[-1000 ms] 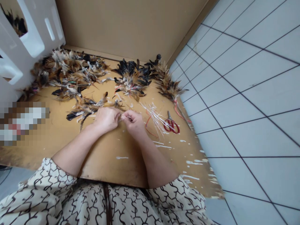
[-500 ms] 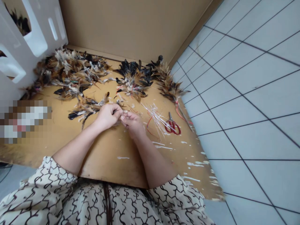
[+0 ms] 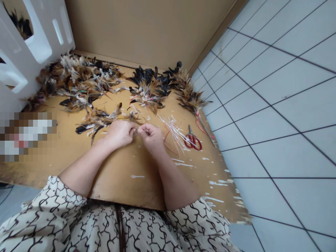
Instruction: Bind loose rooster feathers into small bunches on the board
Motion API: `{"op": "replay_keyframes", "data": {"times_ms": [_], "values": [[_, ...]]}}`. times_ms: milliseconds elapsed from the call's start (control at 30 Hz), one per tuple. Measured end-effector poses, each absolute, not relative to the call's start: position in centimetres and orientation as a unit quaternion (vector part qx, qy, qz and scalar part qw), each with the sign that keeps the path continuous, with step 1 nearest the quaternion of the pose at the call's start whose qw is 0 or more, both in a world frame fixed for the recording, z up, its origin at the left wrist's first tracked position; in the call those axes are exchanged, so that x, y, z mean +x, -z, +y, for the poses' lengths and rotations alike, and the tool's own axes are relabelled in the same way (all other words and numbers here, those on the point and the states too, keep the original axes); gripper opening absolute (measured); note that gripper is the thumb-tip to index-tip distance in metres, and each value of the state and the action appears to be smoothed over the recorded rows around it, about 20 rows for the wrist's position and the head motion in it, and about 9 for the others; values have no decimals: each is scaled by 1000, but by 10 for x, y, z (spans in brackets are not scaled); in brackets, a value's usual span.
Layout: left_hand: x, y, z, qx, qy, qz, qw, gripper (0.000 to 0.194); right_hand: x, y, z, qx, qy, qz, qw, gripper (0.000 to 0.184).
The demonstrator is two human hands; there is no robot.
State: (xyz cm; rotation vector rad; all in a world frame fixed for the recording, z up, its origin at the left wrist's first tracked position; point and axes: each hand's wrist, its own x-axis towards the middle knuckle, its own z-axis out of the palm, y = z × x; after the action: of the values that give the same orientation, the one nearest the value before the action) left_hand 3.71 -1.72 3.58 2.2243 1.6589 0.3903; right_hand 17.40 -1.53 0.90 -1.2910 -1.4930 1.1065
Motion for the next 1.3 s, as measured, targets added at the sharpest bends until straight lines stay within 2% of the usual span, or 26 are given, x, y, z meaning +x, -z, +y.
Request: {"op": "replay_keyframes", "data": {"times_ms": [100, 233, 367, 533, 733, 800, 933, 1133, 1300], "values": [[33, -35, -16, 780, -167, 536, 278, 17, 181, -10, -10, -497, -489, -591, 406, 13], [28, -35, -15, 708, -252, 463, 470, 13, 187, -9, -6, -448, -610, -526, 388, 18], [29, -37, -15, 638, -311, 430, 558, 13, 185, -5, -6, -392, -686, -463, 402, 21], [35, -31, -15, 595, -388, 479, 516, 15, 177, -2, -8, -386, -688, -431, 438, 21], [42, -23, -16, 640, -416, 552, 334, 15, 169, -1, -12, -400, -689, -394, 458, 25], [43, -22, -16, 648, -422, 557, 303, 14, 168, -1, -12, -398, -703, -380, 451, 25], [45, -21, -16, 620, -454, 546, 335, 14, 165, -1, -12, -389, -723, -371, 433, 23], [43, -22, -12, 546, -476, 509, 465, 12, 165, -1, -13, -405, -694, -391, 449, 18], [42, -22, -12, 526, -479, 501, 492, 12, 165, 1, -13, -429, -661, -399, 469, 20]]}}
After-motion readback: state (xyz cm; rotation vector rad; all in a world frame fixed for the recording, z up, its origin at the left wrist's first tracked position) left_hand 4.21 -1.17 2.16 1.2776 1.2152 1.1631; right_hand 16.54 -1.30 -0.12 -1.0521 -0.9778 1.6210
